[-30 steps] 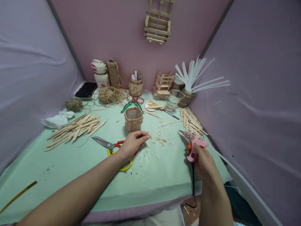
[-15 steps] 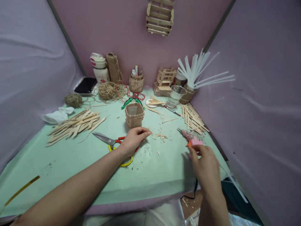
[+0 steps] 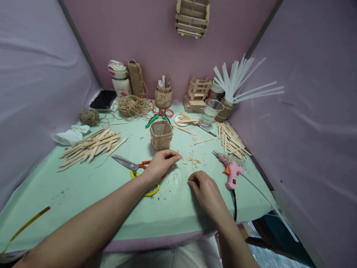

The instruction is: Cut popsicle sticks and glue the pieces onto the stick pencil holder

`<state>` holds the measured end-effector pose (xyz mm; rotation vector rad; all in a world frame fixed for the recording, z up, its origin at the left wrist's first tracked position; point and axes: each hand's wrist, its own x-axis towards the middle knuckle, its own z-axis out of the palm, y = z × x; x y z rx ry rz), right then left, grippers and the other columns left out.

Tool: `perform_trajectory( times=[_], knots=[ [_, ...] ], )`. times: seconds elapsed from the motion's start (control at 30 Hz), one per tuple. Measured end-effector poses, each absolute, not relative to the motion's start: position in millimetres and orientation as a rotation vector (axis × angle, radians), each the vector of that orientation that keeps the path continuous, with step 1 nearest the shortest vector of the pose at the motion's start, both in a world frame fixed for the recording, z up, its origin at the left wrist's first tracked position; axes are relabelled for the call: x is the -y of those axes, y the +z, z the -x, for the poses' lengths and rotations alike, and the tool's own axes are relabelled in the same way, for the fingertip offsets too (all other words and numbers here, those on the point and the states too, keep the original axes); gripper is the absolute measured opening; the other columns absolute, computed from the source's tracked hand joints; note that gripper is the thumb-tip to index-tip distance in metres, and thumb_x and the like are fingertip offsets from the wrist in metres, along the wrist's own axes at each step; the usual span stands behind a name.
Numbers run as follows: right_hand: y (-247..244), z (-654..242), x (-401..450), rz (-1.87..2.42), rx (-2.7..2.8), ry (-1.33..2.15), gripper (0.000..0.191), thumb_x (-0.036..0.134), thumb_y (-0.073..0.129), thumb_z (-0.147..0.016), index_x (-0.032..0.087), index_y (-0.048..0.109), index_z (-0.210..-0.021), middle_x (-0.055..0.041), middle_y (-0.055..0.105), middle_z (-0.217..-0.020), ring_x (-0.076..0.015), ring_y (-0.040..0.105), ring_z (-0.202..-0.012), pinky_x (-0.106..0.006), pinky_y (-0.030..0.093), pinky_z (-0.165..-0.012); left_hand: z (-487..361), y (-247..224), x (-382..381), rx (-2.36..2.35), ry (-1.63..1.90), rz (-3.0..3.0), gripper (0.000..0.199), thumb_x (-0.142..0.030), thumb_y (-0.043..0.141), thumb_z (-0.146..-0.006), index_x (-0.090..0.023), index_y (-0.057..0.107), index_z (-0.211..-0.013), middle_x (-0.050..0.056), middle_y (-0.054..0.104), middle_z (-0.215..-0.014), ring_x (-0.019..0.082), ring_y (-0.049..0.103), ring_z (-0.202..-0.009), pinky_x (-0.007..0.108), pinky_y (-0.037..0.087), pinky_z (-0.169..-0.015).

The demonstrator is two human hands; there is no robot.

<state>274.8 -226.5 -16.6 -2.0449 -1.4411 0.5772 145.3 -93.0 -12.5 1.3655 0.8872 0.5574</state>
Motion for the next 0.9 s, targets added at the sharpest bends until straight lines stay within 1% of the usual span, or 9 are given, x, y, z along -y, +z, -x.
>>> perform_trajectory(
  times=[0.1,0.2,0.27,0.37,0.57,0.77,0.9],
  knots=[
    [-13.6,-284.0,214.0,1.918,1.217,0.737,0.01,0.024,0.055,-0.079,0.019,0.061,-0.072,-0.0019,0.063,-0.071,-0.0174,0.054,-0.067,-0.029,0.038,-0.064,-145.2,-10.7,94.0,-0.919,0.509,-1.417,0.028,-0.042,0.067,-0.071,-0.015,0.069,-0.08,0.001,0.061,-0.07,0.011,0.047,-0.061,0.024,0.036,-0.058],
    [-12.0,-292.5,196.3,1.725,0.995,0.867,0.018,0.035,0.061,-0.076,0.017,0.065,-0.076,-0.001,0.062,-0.069,-0.0151,0.051,-0.063,-0.027,0.036,-0.058,-144.7,-11.6,93.8,-0.926,0.44,-1.443,0.028,-0.041,0.066,-0.071,-0.014,0.069,-0.079,0.0,0.059,-0.063,0.011,0.047,-0.058,0.024,0.034,-0.056],
    [-12.0,-294.8,186.4,1.645,0.945,0.925,0.022,0.038,0.063,-0.074,0.017,0.066,-0.078,-0.0004,0.062,-0.069,-0.014,0.05,-0.061,-0.026,0.035,-0.057,-144.3,-13.4,92.7,-0.911,0.417,-1.448,0.027,-0.04,0.065,-0.071,-0.014,0.069,-0.079,0.001,0.059,-0.062,0.011,0.048,-0.058,0.024,0.035,-0.056],
    [-14.5,-293.4,178.5,1.606,0.955,0.95,0.021,0.037,0.064,-0.074,0.016,0.067,-0.078,0.0001,0.061,-0.069,-0.0133,0.049,-0.062,-0.025,0.035,-0.058,-144.5,-14.8,90.9,-0.908,0.39,-1.463,0.026,-0.038,0.064,-0.071,-0.014,0.07,-0.078,0.002,0.062,-0.063,0.012,0.051,-0.06,0.025,0.036,-0.057],
    [-21.5,-289.2,177.5,1.591,0.944,0.904,0.022,0.038,0.065,-0.074,0.016,0.067,-0.077,-0.0012,0.064,-0.071,-0.0148,0.052,-0.066,-0.026,0.038,-0.062,-147.4,-10.2,91.6,-0.939,0.398,-1.457,0.022,-0.034,0.063,-0.07,-0.013,0.069,-0.073,0.003,0.063,-0.063,0.013,0.053,-0.061,0.025,0.039,-0.06],
    [-18.8,-286.5,176.8,1.619,0.905,0.886,0.022,0.037,0.065,-0.071,0.015,0.068,-0.075,-0.002,0.063,-0.067,-0.0147,0.051,-0.062,-0.027,0.038,-0.059,-147.3,-12.0,92.1,-0.946,0.398,-1.451,0.021,-0.034,0.063,-0.07,-0.013,0.069,-0.072,0.002,0.064,-0.063,0.012,0.053,-0.06,0.025,0.039,-0.059],
    [-17.8,-285.3,175.6,1.599,0.895,0.874,0.022,0.037,0.066,-0.07,0.015,0.068,-0.073,-0.0032,0.064,-0.069,-0.0155,0.053,-0.064,-0.027,0.04,-0.061,-147.4,-12.6,92.7,-0.946,0.41,-1.423,0.021,-0.034,0.064,-0.069,-0.014,0.068,-0.072,0.003,0.063,-0.063,0.013,0.053,-0.061,0.026,0.039,-0.06]
  ],
)
